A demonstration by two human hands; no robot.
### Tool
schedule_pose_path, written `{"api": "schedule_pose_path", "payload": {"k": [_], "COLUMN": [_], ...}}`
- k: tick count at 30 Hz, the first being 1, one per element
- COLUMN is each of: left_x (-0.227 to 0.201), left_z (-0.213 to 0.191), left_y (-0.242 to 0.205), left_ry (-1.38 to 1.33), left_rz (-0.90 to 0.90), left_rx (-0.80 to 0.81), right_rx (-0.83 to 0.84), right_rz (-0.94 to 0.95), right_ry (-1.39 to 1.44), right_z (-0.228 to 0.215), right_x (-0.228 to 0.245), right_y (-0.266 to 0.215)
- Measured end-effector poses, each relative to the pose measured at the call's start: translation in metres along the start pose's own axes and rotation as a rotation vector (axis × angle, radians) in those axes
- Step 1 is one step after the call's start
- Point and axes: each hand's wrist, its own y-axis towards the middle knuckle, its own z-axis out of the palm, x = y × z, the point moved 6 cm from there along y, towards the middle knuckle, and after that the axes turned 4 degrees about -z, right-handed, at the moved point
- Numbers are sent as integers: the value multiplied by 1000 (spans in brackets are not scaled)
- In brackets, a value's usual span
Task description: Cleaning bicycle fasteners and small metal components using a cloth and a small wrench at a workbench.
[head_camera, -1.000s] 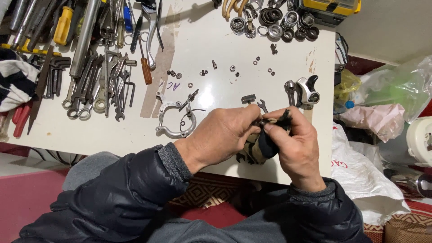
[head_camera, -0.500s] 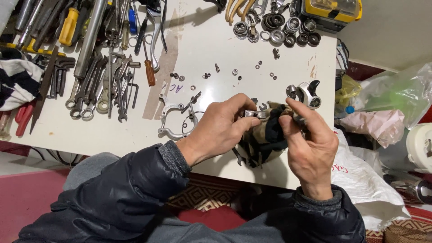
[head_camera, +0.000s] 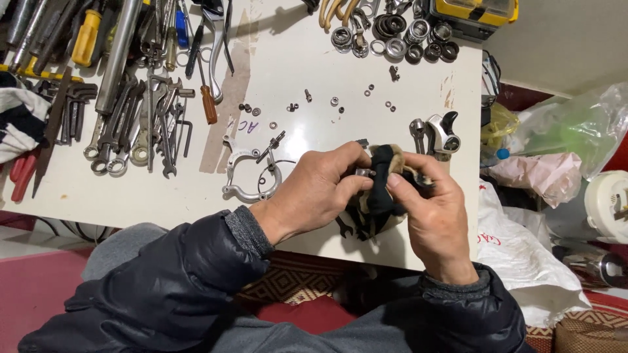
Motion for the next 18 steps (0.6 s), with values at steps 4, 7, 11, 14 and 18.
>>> {"api": "schedule_pose_path", "payload": {"k": [4, 7, 11, 14, 18], "left_x": [2, 0, -9, -19, -37], "left_z": [1, 2, 6, 11, 15], "left_y": [1, 0, 1, -5, -18], "left_ry": [41, 96, 162, 263, 454], "left_rz": [3, -4, 92, 218, 422], "left_rx": [-5, 41, 49, 23, -72], "right_rx": [72, 103, 26, -26, -39], "right_rz": [2, -9, -22, -24, 54], "right_ry": [-90, -131, 42, 108, 292], "right_z": [4, 3, -4, -5, -6], "right_x": [7, 1, -16, -19, -25], "right_y": [0, -1, 1, -1, 0]}}
